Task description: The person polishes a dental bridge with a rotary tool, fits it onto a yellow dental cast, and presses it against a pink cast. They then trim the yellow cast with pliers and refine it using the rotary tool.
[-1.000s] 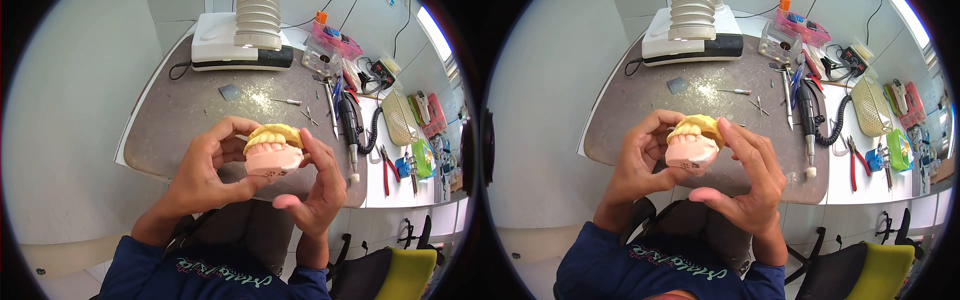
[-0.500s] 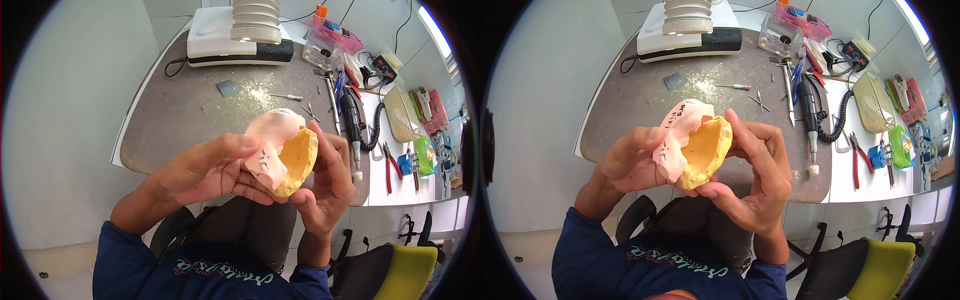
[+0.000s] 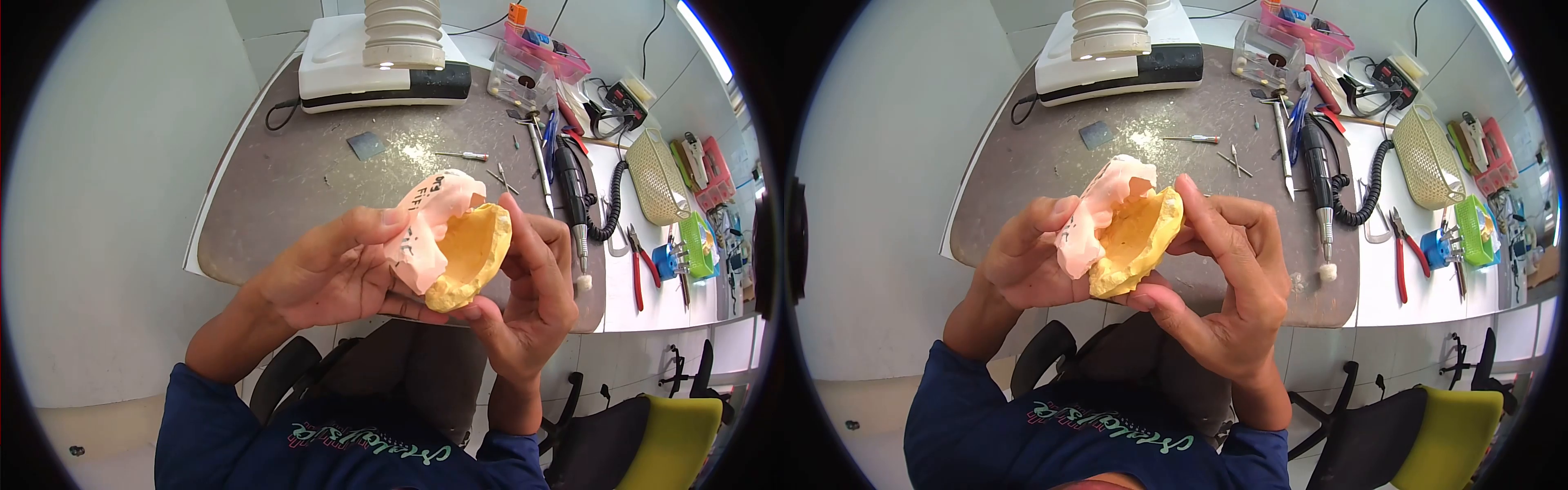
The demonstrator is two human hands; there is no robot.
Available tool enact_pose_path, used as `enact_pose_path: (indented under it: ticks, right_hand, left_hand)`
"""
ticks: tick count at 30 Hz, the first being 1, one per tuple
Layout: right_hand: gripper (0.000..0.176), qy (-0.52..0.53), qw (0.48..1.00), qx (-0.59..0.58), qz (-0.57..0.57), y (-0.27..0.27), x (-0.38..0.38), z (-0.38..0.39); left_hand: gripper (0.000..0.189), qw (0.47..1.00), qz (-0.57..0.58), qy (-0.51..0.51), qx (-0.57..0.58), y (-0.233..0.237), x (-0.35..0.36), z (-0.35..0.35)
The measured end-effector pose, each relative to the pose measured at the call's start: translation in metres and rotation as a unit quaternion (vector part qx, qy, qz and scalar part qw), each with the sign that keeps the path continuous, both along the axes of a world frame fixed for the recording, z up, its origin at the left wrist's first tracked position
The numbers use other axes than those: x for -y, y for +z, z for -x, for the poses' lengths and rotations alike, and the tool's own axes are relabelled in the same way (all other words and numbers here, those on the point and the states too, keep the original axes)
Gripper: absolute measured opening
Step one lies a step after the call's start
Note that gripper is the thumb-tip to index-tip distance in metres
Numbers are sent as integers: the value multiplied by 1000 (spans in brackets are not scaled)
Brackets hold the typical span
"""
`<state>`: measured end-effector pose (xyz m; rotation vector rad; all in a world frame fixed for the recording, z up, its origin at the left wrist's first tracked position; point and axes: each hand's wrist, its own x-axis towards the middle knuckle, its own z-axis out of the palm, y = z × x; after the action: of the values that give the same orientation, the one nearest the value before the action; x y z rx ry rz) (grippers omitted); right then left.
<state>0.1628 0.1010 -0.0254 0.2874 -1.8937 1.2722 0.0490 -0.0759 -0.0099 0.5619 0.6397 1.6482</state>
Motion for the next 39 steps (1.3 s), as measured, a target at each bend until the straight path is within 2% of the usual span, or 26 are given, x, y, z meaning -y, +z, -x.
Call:
enact_pose_path:
  ticks: [9, 11, 15, 17, 33, 35, 39]
  right_hand:
    - [76, -6, 1000, 5, -10, 1, 0, -2]
    - [76, -7, 1000, 8, -8, 0, 0, -2]
    - [76, -2, 1000, 2, -7, -1, 0, -1]
    - [76, -4, 1000, 0, -7, -1, 0, -1]
    - [75, -12, 1000, 4, -21, 0, 1, -4]
    - [85, 4, 998, 39, -49, -2, -2, -8]
    - [85, 1, 998, 26, -56, -3, -3, -7]
  left_hand:
    - [72, 1000, 5, 18, 24, 4, 0, -2]
    - [71, 1000, 5, 2, -17, 4, 0, 0]
    - [71, 1000, 0, -9, -25, 3, 0, 1]
    - [72, 1000, 7, 20, 15, 2, -1, -2]
    - [72, 999, 11, 31, 5, 6, -1, -3]
    - [73, 999, 17, 35, 1, 6, 0, -3]
    - [74, 999, 15, 37, 12, 4, 0, -3]
